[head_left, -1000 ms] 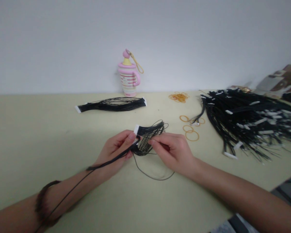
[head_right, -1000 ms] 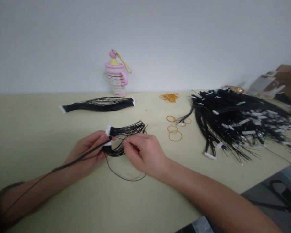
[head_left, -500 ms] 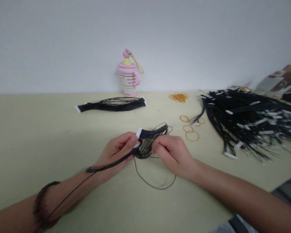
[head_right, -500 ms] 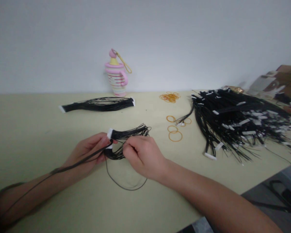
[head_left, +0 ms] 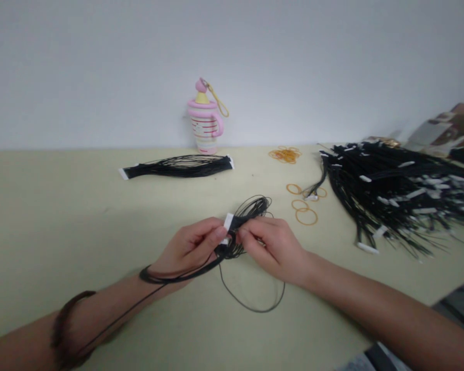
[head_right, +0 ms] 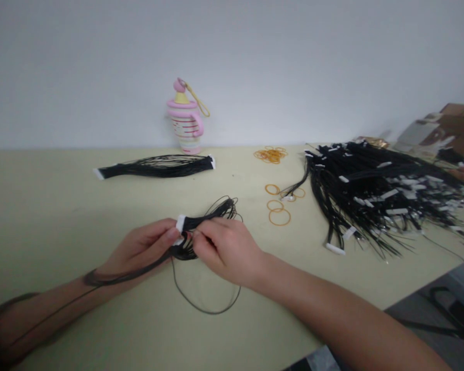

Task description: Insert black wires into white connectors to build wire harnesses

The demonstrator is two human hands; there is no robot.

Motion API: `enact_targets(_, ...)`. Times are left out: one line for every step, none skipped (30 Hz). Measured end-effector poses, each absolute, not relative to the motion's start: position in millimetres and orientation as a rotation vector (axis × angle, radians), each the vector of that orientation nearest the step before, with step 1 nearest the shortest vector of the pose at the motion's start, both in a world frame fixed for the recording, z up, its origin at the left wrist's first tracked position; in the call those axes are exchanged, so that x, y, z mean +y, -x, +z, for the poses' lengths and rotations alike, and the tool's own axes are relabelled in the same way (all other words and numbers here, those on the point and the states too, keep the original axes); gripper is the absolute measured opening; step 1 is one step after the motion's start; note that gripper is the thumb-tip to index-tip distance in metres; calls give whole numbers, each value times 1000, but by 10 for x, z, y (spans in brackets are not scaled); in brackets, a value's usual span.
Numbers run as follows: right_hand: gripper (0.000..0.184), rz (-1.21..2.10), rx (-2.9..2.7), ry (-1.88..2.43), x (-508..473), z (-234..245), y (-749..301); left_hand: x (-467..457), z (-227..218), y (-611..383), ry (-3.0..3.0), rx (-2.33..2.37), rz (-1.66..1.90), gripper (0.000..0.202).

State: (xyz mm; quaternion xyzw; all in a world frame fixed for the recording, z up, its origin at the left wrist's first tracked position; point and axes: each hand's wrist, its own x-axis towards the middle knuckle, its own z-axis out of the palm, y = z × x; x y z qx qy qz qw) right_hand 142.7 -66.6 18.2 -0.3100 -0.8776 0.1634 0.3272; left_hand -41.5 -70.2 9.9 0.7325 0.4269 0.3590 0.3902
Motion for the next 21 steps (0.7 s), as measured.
enact_targets(21, 415, -2314, 804, -671, 178, -1423, -699, 103, 413, -1908, 1086, 913, 26)
enact_targets(21, 405, -2325, 798, -676, 170, -1417, -697, 102, 412, -1946, 1086, 918, 25)
enact_targets(21, 395, -2328, 792, -680, 160, -1410, -695, 98, 412, -1980, 1082, 918, 24)
enact_targets(21, 386, -2326, 788, -684, 148, -1404, -693, 92, 413, -2011, 1075, 917, 22)
enact_targets(20, 380, -2324, 783, -686, 135, -1398, -691, 85, 414, -2036, 1069, 912, 21)
enact_targets(20, 378, -2322, 775, -687, 123, -1394, -689, 80, 414, -2052, 1066, 907, 21)
enact_targets(19, 378, -2320, 768, -687, 112, -1392, -687, 77, 413, -2062, 1061, 901, 20)
enact_targets(19, 379, -2318, 763, -685, 103, -1391, -686, 76, 412, -2067, 1060, 898, 20)
enact_targets(19, 384, -2317, 760, -683, 96, -1391, -685, 78, 411, -2068, 1061, 897, 20)
enact_targets(18, 392, -2318, 757, -682, 92, -1392, -684, 82, 410, -2067, 1061, 900, 20)
enact_targets(19, 400, -2317, 756, -681, 89, -1391, -684, 87, 409, -2063, 1061, 903, 20)
enact_targets(19, 404, -2315, 757, -682, 88, -1390, -684, 90, 410, -2056, 1062, 903, 20)
enact_targets(19, 408, -2313, 759, -683, 90, -1387, -685, 91, 411, -2044, 1060, 902, 20)
enact_targets(19, 416, -2312, 758, -684, 93, -1384, -687, 88, 412, -2028, 1054, 904, 21)
enact_targets(19, 427, -2308, 757, -684, 98, -1381, -689, 81, 414, -1997, 1049, 899, 22)
enact_targets(20, 443, -2298, 755, -682, 107, -1380, -691, 70, 415, -1944, 1042, 895, 22)
enact_targets(20, 471, -2282, 752, -676, 118, -1382, -692, 57, 415, -1865, 1031, 892, 23)
enact_targets(21, 513, -2262, 752, -667, 132, -1388, -692, 45, 415, -1763, 1016, 893, 24)
enact_targets(22, 571, -2244, 753, -652, 149, -1399, -690, 39, 413, -1646, 1001, 905, 24)
enact_targets(23, 639, -2229, 752, -632, 168, -1415, -685, 40, 412, -1524, 989, 930, 24)
enact_targets(24, 718, -2217, 743, -607, 189, -1435, -675, 53, 413, -1410, 982, 970, 22)
